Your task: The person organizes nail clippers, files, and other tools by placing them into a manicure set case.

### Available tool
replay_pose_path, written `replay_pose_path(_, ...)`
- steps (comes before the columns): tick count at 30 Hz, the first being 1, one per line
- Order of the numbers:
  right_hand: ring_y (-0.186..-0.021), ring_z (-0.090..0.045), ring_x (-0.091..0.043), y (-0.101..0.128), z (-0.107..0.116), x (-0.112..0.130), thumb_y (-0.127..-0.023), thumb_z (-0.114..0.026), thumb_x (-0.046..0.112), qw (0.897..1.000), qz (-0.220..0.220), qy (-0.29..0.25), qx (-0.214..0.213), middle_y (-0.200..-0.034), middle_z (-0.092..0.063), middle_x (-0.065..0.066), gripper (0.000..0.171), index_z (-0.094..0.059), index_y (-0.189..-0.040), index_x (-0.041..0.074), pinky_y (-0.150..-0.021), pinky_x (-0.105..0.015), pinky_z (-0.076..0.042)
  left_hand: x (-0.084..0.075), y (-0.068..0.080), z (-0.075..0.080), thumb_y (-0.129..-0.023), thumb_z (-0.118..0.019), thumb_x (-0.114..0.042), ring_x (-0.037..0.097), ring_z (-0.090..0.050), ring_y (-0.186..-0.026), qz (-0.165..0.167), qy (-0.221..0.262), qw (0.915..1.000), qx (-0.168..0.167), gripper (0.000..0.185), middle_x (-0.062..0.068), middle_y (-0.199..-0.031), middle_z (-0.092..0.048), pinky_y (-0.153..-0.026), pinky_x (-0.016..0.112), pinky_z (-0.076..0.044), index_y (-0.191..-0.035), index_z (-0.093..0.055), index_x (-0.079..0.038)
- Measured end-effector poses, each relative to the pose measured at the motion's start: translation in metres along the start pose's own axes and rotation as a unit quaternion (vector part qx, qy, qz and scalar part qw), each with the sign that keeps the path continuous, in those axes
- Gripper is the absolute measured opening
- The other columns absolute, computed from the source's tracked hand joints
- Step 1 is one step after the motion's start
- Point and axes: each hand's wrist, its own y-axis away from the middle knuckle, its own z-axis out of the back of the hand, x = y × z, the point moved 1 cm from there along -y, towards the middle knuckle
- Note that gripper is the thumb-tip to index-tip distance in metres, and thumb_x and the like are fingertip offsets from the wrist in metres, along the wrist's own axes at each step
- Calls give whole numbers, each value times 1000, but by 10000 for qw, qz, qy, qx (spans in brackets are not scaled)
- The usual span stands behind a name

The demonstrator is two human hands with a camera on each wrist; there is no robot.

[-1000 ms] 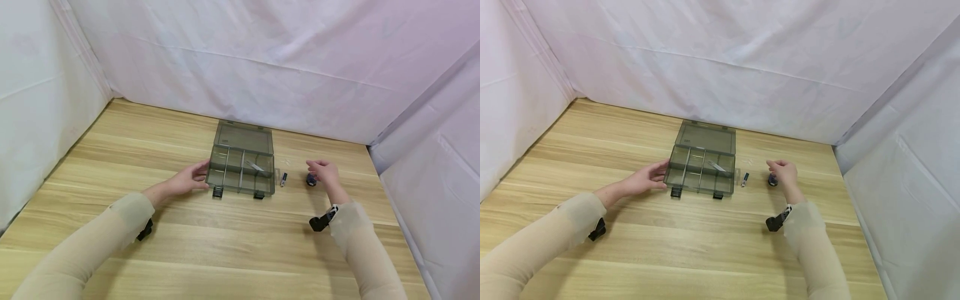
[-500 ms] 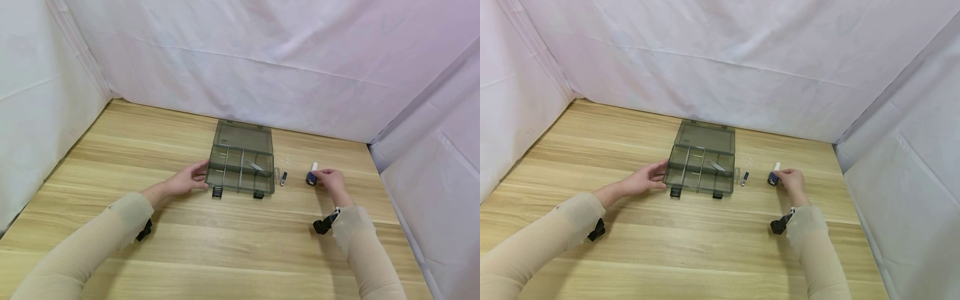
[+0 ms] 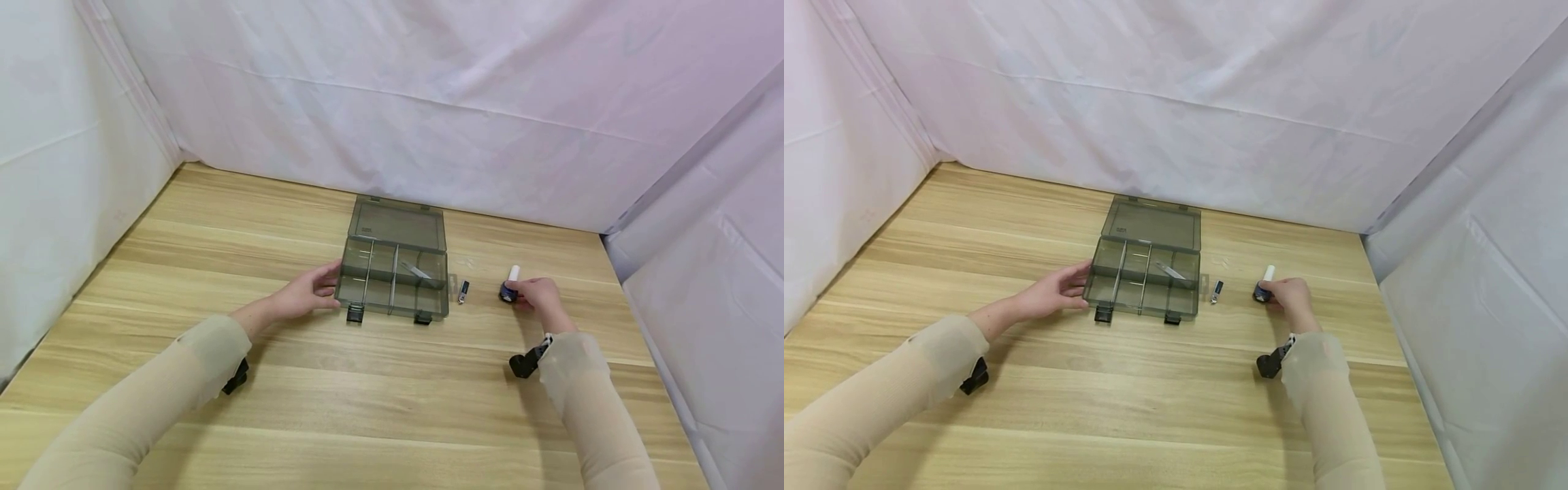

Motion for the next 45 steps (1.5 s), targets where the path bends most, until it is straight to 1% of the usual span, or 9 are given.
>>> replay_pose_path(6,-60,-61,-4,-1,-2,3,-86,-66,17,9993,-111,-357,-15,-80,-57,0,48,-48,-122,-9,-67,-22,-60,1,0,0,-82,-67,-3,39,-30,-137,-42,79,10000,-5,90,21,-155,-14,-113,43,-33,-150,-7,-4)
replay_pose_path(12,-63,-61,-1,1,0,1,-88,-64,17,9984,-3,-498,257,-71,-59,8,39,-52,-116,-6,-67,-18,-59,1,0,0,-82,-67,-2,41,-32,-136,-69,35,10000,-46,89,23,-154,-16,-112,43,-34,-149,-8,-2)
replay_pose_path(15,-65,-61,0,0,2,-1,-88,-64,17,9969,31,-703,360,-68,-60,11,33,-53,-112,-4,-68,-16,-58,1,-1,0,-82,-66,-2,42,-32,-135,-90,26,9999,-69,88,25,-153,-17,-112,43,-35,-149,-9,-1)
replay_pose_path(22,-64,-63,-2,-2,3,-3,-87,-66,18,9918,-132,-1151,531,-67,-62,10,27,-54,-106,3,-67,-18,-59,0,0,-1,-83,-66,-2,41,-32,-135,-66,35,9999,-69,88,25,-153,-18,-112,43,-35,-149,-9,-1)
replay_pose_path(29,-67,-64,-3,0,1,1,-86,-67,20,9882,-77,-1267,863,-70,-63,10,28,-54,-105,4,-69,-18,-59,0,-1,-1,-82,-67,-2,39,-32,-136,-3,96,9999,-73,89,23,-153,-19,-113,42,-34,-150,-9,-3)
replay_pose_path(32,-66,-65,-3,3,0,6,-86,-67,18,9853,-37,-1396,984,-69,-65,9,18,-57,-96,7,-68,-18,-59,0,-1,-1,-82,-67,-2,39,-32,-136,-10,113,9999,-62,89,23,-153,-17,-113,42,-34,-150,-8,-3)
replay_pose_path(35,-65,-65,-4,6,-1,11,-86,-67,16,9830,37,-1489,1074,-69,-66,8,8,-61,-82,13,-67,-19,-59,0,-1,-1,-82,-67,-2,39,-31,-136,-14,113,9999,-57,89,23,-154,-17,-113,42,-34,-150,-8,-3)
replay_pose_path(38,-66,-65,-5,9,-2,15,-87,-66,15,9828,111,-1441,1145,-70,-66,7,13,-63,-74,17,-68,-20,-59,0,0,0,-82,-67,-3,40,-31,-136,-5,104,9999,-58,89,23,-154,-16,-113,43,-34,-150,-8,-3)
replay_pose_path(45,-67,-65,-5,14,-8,23,-87,-65,14,9832,258,-1342,1213,-71,-65,7,17,-64,-71,18,-69,-20,-59,0,-1,0,-82,-67,-3,40,-31,-136,-30,77,10000,-37,90,23,-154,-16,-113,43,-34,-150,-8,-3)
